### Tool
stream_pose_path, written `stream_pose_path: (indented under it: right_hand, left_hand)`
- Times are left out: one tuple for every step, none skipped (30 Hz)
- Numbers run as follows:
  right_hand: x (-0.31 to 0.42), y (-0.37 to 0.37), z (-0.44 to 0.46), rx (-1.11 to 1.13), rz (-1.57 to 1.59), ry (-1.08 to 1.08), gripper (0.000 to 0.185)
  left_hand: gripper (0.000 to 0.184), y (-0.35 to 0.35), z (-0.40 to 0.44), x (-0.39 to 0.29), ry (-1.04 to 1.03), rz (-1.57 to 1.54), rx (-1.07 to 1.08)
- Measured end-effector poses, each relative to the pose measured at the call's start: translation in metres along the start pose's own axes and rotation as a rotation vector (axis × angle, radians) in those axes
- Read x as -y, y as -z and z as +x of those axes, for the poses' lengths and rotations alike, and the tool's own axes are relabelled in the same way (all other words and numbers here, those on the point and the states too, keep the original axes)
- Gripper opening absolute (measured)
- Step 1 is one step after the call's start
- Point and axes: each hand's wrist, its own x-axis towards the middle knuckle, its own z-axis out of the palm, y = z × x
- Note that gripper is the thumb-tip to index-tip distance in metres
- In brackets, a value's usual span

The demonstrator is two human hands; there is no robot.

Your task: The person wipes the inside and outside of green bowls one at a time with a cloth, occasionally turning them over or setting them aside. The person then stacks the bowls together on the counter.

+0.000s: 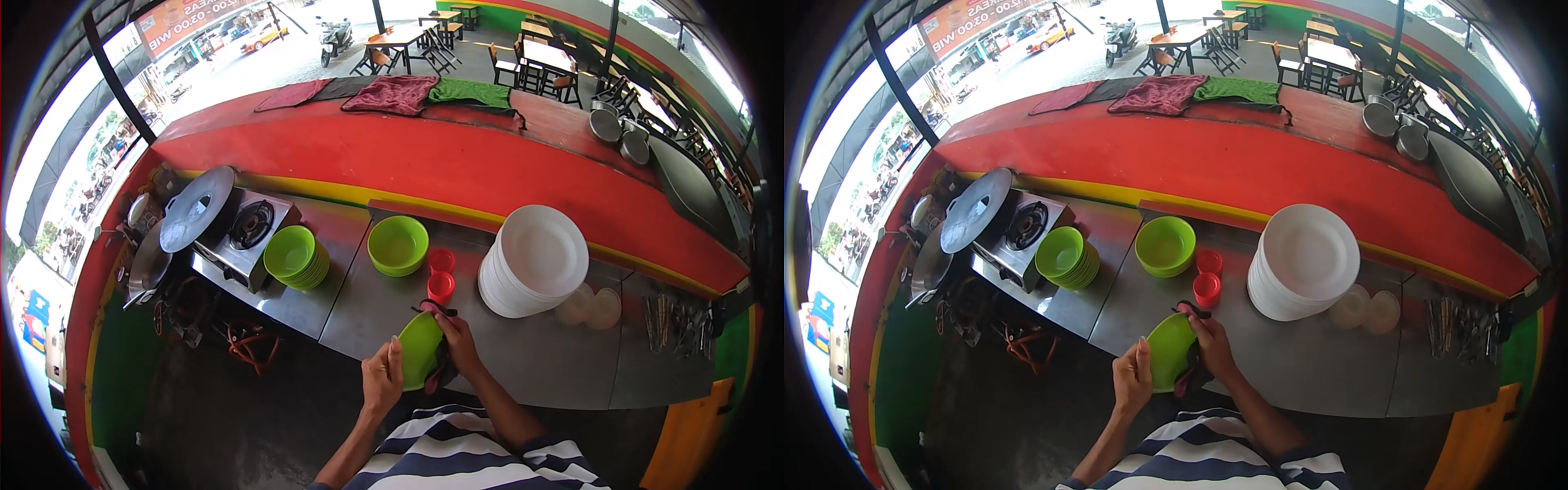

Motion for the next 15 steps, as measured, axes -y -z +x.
stream_pose_path:
  right_hand:
    - [-0.003,0.001,0.002,0.024,0.201,-0.155,0.037]
    - [-0.006,0.0,0.0,0.011,0.404,-0.268,0.038]
    - [0.008,-0.012,-0.008,-0.002,0.605,-0.385,0.039]
    - [0.013,-0.02,-0.014,-0.017,0.804,-0.51,0.04]
    - [-0.008,-0.017,-0.011,0.089,0.837,-0.475,0.046]
    - [-0.045,-0.01,-0.005,0.198,0.869,-0.444,0.053]
    - [-0.047,-0.014,-0.003,0.263,0.872,-0.459,0.057]
    - [-0.049,-0.018,-0.001,0.328,0.873,-0.474,0.061]
    - [-0.014,-0.03,-0.002,0.346,0.847,-0.524,0.062]
    - [0.005,-0.041,0.001,0.362,0.824,-0.565,0.063]
    - [0.003,-0.044,0.01,0.365,0.811,-0.63,0.064]
    - [-0.002,-0.041,0.02,0.365,0.797,-0.689,0.064]
    - [-0.006,-0.042,0.029,0.361,0.776,-0.754,0.065]
    - [-0.012,-0.05,0.03,0.234,0.734,-0.739,0.06]
    - [-0.012,-0.056,0.034,0.199,0.685,-0.696,0.055]
  left_hand:
    - [0.052,0.006,0.001,-0.004,-0.028,-0.012,-0.009]
    - [0.053,0.011,0.004,-0.008,-0.057,-0.025,-0.019]
    - [0.054,0.015,0.007,-0.009,-0.083,-0.037,-0.031]
    - [0.053,0.018,0.008,-0.006,-0.138,-0.031,-0.051]
    - [0.052,0.021,0.009,-0.002,-0.189,-0.022,-0.074]
    - [0.05,0.025,0.01,0.004,-0.238,-0.011,-0.102]
    - [0.05,0.03,0.01,0.011,-0.275,-0.007,-0.101]
    - [0.05,0.035,0.01,0.019,-0.313,0.0,-0.1]
    - [0.05,0.042,0.012,0.028,-0.359,0.009,-0.097]
    - [0.051,0.049,0.015,0.038,-0.372,-0.007,-0.062]
    - [0.052,0.057,0.018,0.05,-0.386,-0.022,-0.019]
    - [0.053,0.065,0.024,0.062,-0.404,-0.042,0.026]
    - [0.047,0.074,0.031,0.074,-0.375,-0.028,0.037]
    - [0.043,0.082,0.036,0.087,-0.34,-0.019,0.044]
    - [0.039,0.09,0.041,0.088,-0.302,-0.009,0.048]
